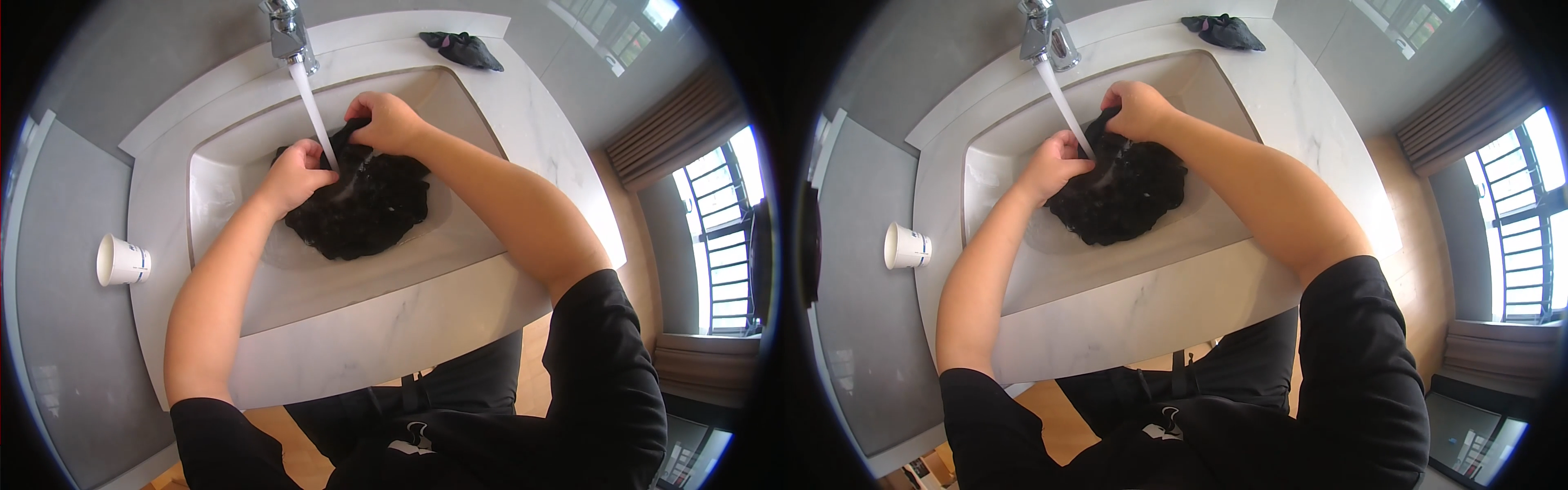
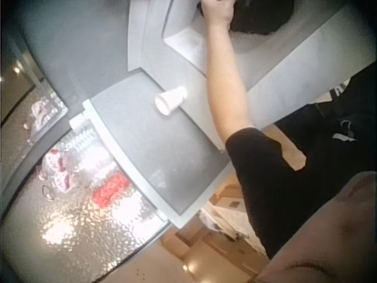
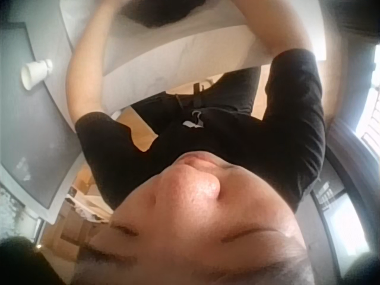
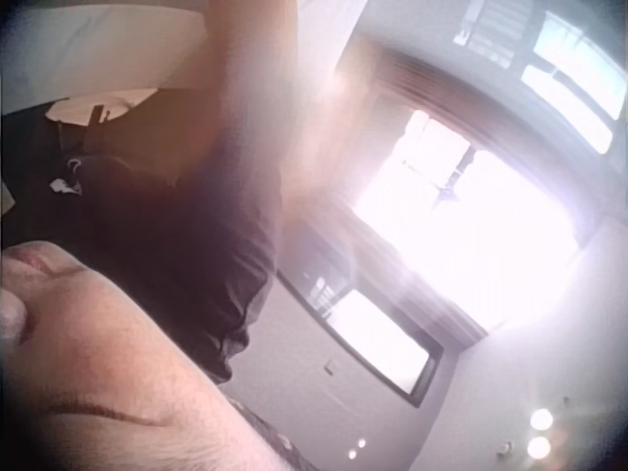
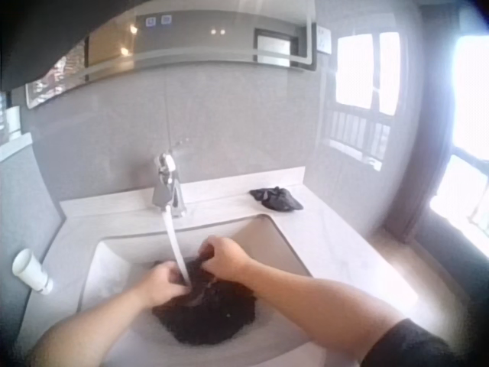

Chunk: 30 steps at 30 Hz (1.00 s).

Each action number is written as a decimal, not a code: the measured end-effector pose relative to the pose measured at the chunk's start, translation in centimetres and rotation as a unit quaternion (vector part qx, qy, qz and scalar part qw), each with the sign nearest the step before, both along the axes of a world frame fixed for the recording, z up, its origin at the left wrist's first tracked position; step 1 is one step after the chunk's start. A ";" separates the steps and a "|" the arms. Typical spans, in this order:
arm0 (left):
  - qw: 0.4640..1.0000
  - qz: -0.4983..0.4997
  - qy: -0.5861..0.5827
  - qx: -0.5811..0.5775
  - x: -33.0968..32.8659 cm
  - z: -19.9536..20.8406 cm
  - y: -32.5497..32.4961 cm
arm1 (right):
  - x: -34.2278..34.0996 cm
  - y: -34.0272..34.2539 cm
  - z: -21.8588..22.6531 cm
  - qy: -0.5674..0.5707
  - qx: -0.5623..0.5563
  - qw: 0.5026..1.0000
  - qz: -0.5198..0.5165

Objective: The person washes black socks by hand in a sink filled with water, scrubbing them together and then rinsing them under a running faucet.

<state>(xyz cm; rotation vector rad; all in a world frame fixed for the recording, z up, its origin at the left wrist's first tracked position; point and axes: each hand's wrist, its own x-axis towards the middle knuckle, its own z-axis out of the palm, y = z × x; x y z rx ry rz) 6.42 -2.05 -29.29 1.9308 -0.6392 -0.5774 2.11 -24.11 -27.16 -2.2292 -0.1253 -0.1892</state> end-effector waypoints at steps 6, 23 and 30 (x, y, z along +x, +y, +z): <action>0.954 -0.046 -0.177 0.236 -2.4 2.0 0.2 | -1.3 0.8 3.0 0.109 0.121 0.986 0.021; 0.995 -0.029 -0.098 -0.011 0.4 -0.9 0.4 | -1.5 1.3 2.6 0.136 0.189 0.972 -0.011; 0.984 0.004 -0.164 0.069 -0.1 0.7 0.2 | -1.3 1.5 2.0 0.005 0.172 0.982 0.073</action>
